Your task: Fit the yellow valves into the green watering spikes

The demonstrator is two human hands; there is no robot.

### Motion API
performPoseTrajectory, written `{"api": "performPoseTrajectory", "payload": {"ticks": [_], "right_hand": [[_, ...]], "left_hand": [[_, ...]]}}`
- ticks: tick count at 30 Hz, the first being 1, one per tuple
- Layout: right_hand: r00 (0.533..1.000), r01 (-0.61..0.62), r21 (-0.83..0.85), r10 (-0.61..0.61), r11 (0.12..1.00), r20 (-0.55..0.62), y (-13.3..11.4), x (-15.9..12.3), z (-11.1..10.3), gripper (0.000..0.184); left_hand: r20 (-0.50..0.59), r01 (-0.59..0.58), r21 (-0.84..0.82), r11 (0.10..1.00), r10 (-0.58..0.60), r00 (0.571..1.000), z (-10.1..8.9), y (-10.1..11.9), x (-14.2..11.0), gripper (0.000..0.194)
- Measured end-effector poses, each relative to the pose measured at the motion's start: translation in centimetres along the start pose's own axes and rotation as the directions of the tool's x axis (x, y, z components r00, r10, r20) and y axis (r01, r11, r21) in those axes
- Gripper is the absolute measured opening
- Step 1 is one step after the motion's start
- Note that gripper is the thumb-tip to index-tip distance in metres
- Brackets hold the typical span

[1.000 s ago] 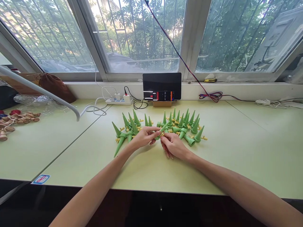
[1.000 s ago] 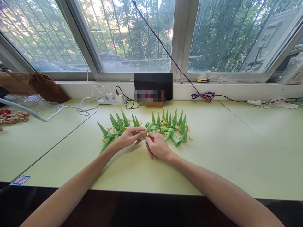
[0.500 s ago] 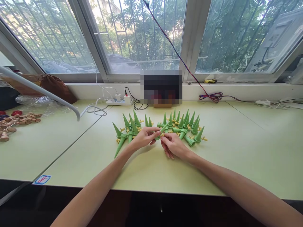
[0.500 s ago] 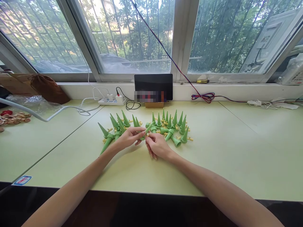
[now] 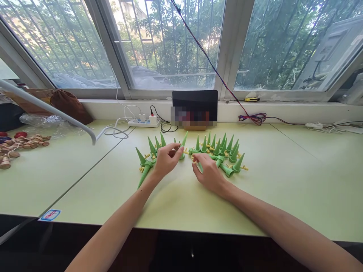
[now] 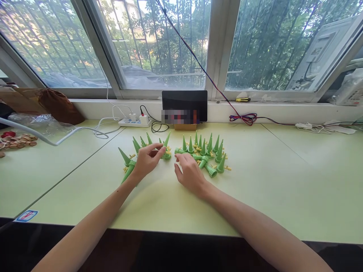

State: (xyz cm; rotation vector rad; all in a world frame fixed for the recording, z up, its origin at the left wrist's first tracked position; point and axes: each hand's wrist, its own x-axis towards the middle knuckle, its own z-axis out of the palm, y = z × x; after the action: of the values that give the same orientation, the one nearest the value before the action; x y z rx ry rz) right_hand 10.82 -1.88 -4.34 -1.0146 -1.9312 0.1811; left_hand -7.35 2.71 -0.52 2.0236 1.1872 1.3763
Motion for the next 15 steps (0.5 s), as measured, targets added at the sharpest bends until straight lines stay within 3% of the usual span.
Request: {"api": "performPoseTrajectory", "payload": {"ticks": [2,6,15], "right_hand": [[0.999,0.036,-0.058,-0.034,0.998,0.031,0.2,0.1,0.1,0.034],[0.996,0.003,-0.167,0.011,0.986,0.085,0.6,0.2,-0.1,0.044],[0.985,0.029,-0.269,0.018,0.963,0.172,0.5,0.3,-0.3,0.021]], "left_hand": [[0.016,-0.01,0.062,0.998,0.009,1.0,0.1,-0.2,-0.1,0.028],[0.116,-0.061,0.179,0.982,0.041,0.992,0.4,-0.8,-0.4,0.024],[0.41,-0.146,0.342,0.928,-0.007,0.912,0.9,-1.7,-0.9,0.02]]}}
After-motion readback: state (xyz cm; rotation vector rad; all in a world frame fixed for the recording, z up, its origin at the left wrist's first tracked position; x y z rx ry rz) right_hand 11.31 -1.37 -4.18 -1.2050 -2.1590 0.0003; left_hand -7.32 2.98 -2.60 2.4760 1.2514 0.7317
